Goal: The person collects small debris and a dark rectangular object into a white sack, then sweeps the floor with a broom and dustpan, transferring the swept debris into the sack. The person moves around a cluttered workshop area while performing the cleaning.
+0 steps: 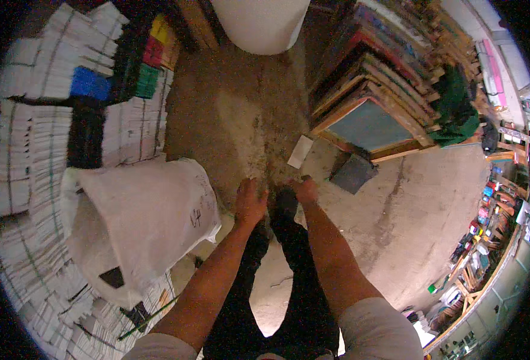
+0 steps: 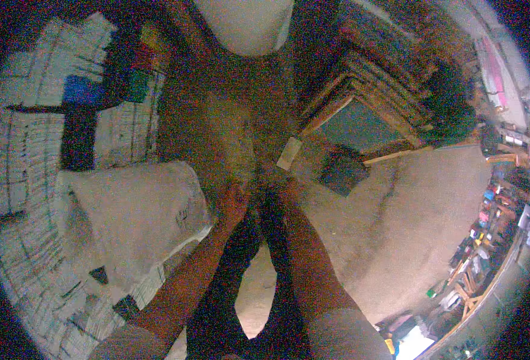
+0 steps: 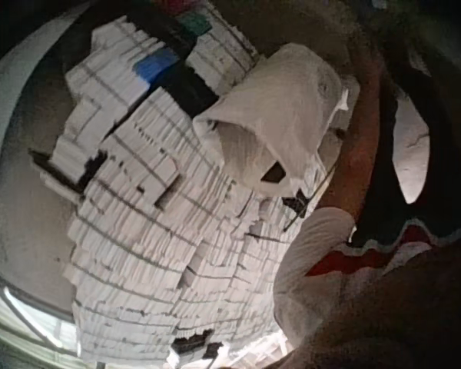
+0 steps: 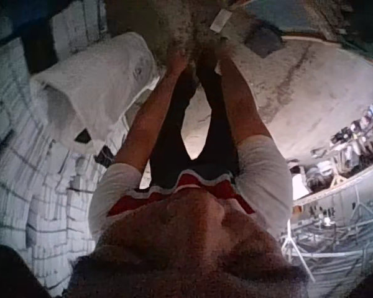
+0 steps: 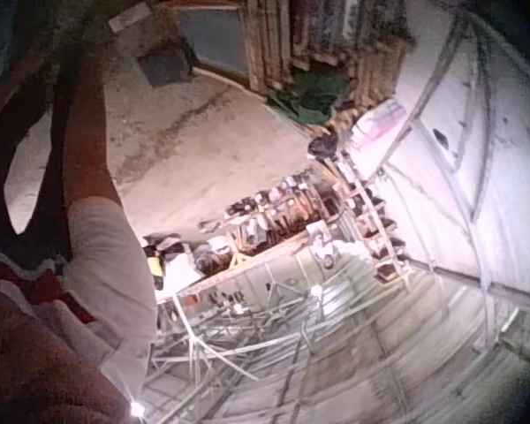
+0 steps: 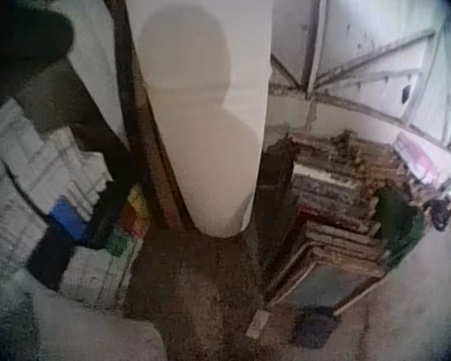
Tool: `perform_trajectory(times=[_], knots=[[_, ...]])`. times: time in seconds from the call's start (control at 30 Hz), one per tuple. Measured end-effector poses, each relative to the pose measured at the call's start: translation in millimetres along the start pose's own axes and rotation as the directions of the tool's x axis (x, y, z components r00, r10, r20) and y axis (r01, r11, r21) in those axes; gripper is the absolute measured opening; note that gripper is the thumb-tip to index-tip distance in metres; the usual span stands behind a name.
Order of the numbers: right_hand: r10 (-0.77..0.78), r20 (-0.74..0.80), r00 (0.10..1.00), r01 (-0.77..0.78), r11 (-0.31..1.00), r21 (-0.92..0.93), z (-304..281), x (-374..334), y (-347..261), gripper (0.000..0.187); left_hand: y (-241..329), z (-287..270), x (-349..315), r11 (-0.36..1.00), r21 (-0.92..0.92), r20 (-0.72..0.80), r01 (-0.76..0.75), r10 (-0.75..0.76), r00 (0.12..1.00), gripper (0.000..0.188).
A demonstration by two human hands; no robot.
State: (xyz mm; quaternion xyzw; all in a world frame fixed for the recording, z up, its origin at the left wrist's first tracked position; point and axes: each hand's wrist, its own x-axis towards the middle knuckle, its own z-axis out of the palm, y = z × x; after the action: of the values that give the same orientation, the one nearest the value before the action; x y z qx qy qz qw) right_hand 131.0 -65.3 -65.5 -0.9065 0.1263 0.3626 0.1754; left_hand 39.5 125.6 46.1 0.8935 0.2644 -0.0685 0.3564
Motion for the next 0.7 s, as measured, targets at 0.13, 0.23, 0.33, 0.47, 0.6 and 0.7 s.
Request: perform_trajectory(times=[0.13,0.23,0.33,0.47,0.6,0.7], knots=[[0.153,0.061,0.986,-0.160,0.978,0.133,37.2,71.3,-19.1,0.069,-35.0,61.6,55.0,0.999,-0.030,-0.011,-0.013,0.013,1.000,0.052],[0.020,-0.127,0.992,0.012,0.968,0.252,80.0,128.8,10.7,0.069,-27.2,90.6,91.4,0.981,-0.097,0.215,0.167,-0.143,0.966,0.050],[0.255,-0.189,0.948,-0.244,0.967,0.078,100.0,140.4,-24.8,0.067,-62.9,124.3,95.3,0.977,-0.187,0.148,0.105,-0.078,0.986,0.049],[0.336,-0.144,0.931,-0.337,0.941,0.017,101.3,157.0,-19.8,0.056,-81.8,148.4,81.5,0.994,-0.058,0.162,0.094,-0.083,0.983,0.046],[0.221,-0.266,0.938,-0.239,0.970,-0.037,86.6,135.8,-14.3,0.044,-78.4,131.8,51.1,0.983,-0.028,0.191,0.181,-0.173,0.966,0.046],[0.076,-0.221,0.972,-0.047,0.990,0.132,51.5,72.3,-26.8,0.039,-55.4,77.9,15.1,0.961,-0.111,0.156,0.255,-0.236,0.959,0.046]])
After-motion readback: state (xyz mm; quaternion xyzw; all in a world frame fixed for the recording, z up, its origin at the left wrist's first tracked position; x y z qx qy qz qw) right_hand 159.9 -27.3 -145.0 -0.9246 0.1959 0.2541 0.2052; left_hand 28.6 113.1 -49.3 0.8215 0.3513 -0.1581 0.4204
